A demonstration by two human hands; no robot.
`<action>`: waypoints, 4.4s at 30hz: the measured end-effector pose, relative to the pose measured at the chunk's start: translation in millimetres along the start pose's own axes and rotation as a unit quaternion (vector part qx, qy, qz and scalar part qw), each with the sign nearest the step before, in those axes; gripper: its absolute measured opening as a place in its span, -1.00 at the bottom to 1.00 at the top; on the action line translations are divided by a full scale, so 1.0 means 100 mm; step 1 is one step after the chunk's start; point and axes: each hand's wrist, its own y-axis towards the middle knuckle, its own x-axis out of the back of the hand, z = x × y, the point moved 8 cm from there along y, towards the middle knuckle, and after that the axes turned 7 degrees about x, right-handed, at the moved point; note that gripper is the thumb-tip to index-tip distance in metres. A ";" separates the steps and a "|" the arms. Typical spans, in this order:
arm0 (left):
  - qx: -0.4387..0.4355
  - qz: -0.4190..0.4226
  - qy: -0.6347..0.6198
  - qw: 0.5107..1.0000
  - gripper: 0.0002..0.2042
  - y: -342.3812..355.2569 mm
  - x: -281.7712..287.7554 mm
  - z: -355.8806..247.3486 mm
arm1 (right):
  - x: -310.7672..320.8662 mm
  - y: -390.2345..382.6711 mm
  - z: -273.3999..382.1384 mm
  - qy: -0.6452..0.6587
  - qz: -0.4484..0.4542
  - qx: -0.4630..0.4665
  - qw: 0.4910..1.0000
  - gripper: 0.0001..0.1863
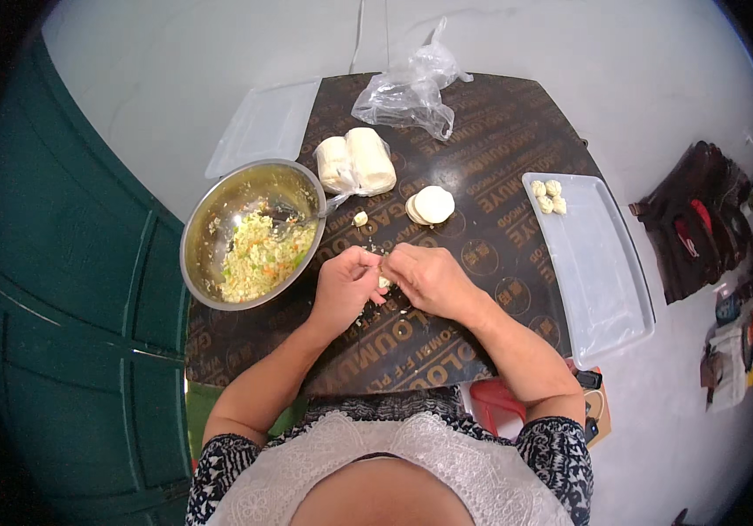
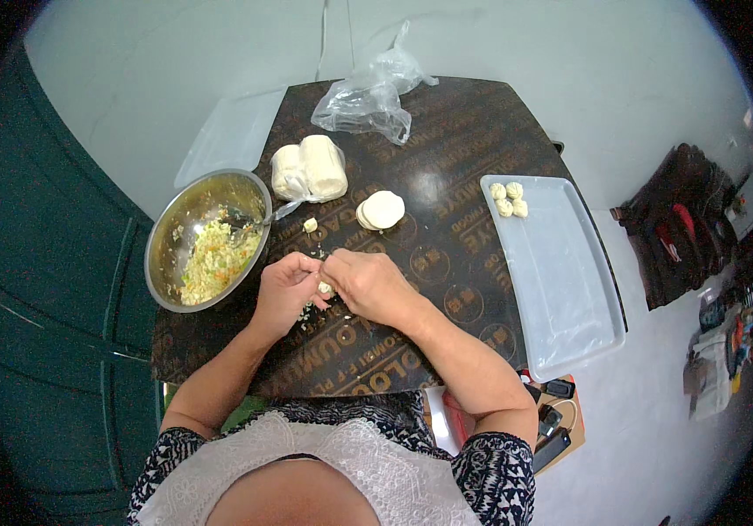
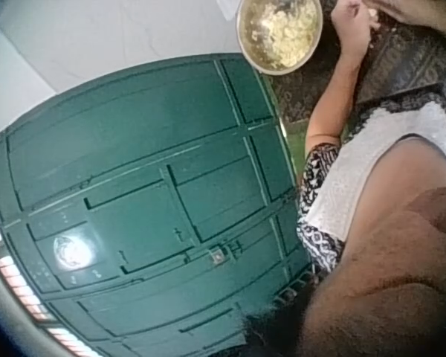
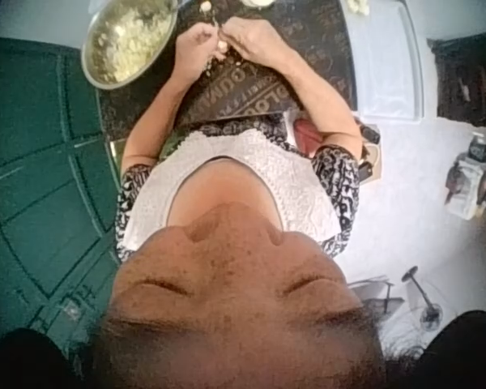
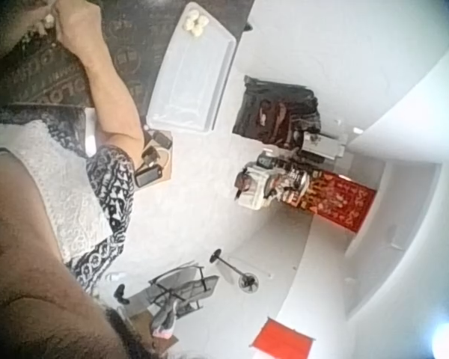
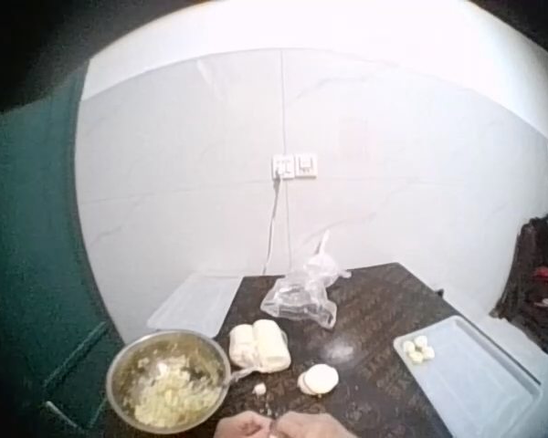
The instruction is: Filling pieces of dough with a prepared mixture using a spoon and sealing them.
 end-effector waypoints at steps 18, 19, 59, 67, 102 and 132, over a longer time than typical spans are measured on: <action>0.012 -0.006 -0.059 0.998 -0.86 -0.01 -0.02 -0.01 | 0.01 -0.07 -0.14 0.027 -0.043 -0.069 0.996 -0.88; 0.004 -0.002 -0.043 0.999 -0.89 0.00 -0.03 0.00 | 0.01 -0.07 -0.13 0.027 -0.042 -0.068 0.996 -0.88; 0.071 0.068 -0.175 0.980 -0.78 -0.02 -0.05 -0.02 | 0.01 -0.02 -0.03 0.015 -0.033 -0.013 0.999 -0.88; 0.048 0.095 -0.228 0.968 -0.75 0.00 -0.09 -0.03 | 0.07 -0.03 -0.10 0.042 -0.065 -0.046 0.996 -0.90; 0.083 0.117 -0.224 0.964 -0.76 -0.03 -0.16 -0.03 | 0.02 -0.05 -0.15 0.017 -0.061 -0.029 0.998 -0.85; 0.142 0.134 -0.148 0.969 -0.70 -0.05 -0.16 -0.01 | -0.05 -0.06 0.03 -0.054 -0.015 0.079 0.995 -0.83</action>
